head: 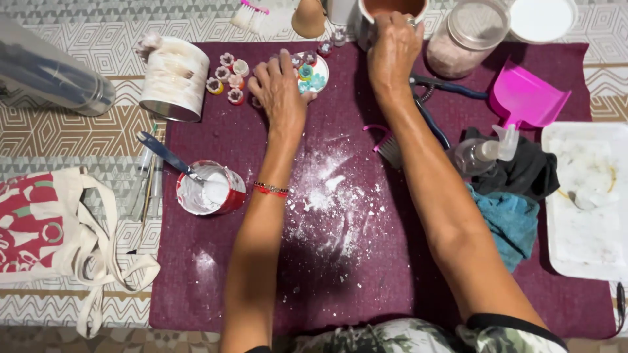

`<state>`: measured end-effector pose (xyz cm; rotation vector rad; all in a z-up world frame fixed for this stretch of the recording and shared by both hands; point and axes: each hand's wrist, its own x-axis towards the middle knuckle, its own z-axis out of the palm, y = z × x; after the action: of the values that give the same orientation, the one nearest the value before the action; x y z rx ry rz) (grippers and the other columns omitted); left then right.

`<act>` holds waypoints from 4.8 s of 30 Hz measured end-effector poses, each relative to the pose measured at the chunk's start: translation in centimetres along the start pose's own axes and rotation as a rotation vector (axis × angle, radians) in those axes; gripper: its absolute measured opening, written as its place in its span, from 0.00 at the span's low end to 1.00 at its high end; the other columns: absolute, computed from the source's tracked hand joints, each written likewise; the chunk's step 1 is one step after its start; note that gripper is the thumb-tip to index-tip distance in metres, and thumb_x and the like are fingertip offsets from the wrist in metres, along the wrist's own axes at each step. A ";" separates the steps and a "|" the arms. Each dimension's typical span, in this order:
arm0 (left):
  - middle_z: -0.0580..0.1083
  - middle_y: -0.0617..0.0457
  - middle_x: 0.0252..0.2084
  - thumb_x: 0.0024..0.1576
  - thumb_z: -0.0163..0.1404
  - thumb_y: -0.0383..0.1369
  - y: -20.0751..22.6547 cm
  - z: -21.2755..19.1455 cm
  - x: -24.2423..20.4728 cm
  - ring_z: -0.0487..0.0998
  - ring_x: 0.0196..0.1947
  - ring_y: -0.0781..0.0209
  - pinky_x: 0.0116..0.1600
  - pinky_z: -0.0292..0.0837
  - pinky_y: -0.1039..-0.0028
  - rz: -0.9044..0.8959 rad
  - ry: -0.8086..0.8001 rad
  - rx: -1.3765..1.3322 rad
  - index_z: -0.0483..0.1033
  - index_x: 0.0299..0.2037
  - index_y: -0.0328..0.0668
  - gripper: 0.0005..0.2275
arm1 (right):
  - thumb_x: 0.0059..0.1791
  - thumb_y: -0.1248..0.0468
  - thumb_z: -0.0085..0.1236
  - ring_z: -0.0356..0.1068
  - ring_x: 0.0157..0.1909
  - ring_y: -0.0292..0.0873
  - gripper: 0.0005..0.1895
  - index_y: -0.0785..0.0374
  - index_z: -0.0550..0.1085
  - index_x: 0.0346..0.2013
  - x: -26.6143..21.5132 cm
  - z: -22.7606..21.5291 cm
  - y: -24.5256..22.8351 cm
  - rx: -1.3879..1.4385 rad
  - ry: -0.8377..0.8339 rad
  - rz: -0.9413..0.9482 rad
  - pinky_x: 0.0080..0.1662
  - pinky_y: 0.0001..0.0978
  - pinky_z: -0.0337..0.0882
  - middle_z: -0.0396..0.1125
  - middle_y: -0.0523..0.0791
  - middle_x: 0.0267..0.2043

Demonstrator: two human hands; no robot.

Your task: Applying paste to a small object, cleaning the workspace with a sponge and dustpan, and folding fabric.

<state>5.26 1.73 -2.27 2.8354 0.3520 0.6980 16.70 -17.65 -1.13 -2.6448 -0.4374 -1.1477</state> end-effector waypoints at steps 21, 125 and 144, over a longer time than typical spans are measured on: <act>0.70 0.42 0.58 0.36 0.72 0.53 -3.0 8.1 11.0 0.75 0.53 0.46 0.56 0.64 0.54 -0.106 -0.087 0.124 0.75 0.55 0.48 0.37 | 0.44 0.56 0.74 0.76 0.34 0.58 0.20 0.65 0.80 0.44 -0.6 8.0 -5.0 0.149 -0.353 0.027 0.32 0.53 0.78 0.71 0.54 0.36; 0.51 0.43 0.76 0.64 0.40 0.27 -4.1 7.6 4.5 0.57 0.74 0.42 0.72 0.60 0.55 -0.057 0.009 0.120 0.72 0.63 0.36 0.18 | 0.56 0.56 0.44 0.53 0.73 0.63 0.27 0.67 0.65 0.67 0.2 8.3 -10.9 0.520 -0.626 -0.569 0.68 0.63 0.48 0.59 0.56 0.71; 0.60 0.31 0.71 0.59 0.49 0.41 -7.6 4.3 -1.8 0.57 0.73 0.34 0.73 0.50 0.45 -0.693 0.279 -0.185 0.57 0.69 0.33 0.30 | 0.59 0.44 0.42 0.24 0.78 0.67 0.31 0.48 0.57 0.76 -0.7 6.9 -22.1 0.639 -0.776 -0.597 0.70 0.75 0.36 0.32 0.53 0.80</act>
<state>4.42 7.91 -8.70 2.2069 1.1664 0.8915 12.99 4.99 -4.33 -2.2885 -1.5012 0.0481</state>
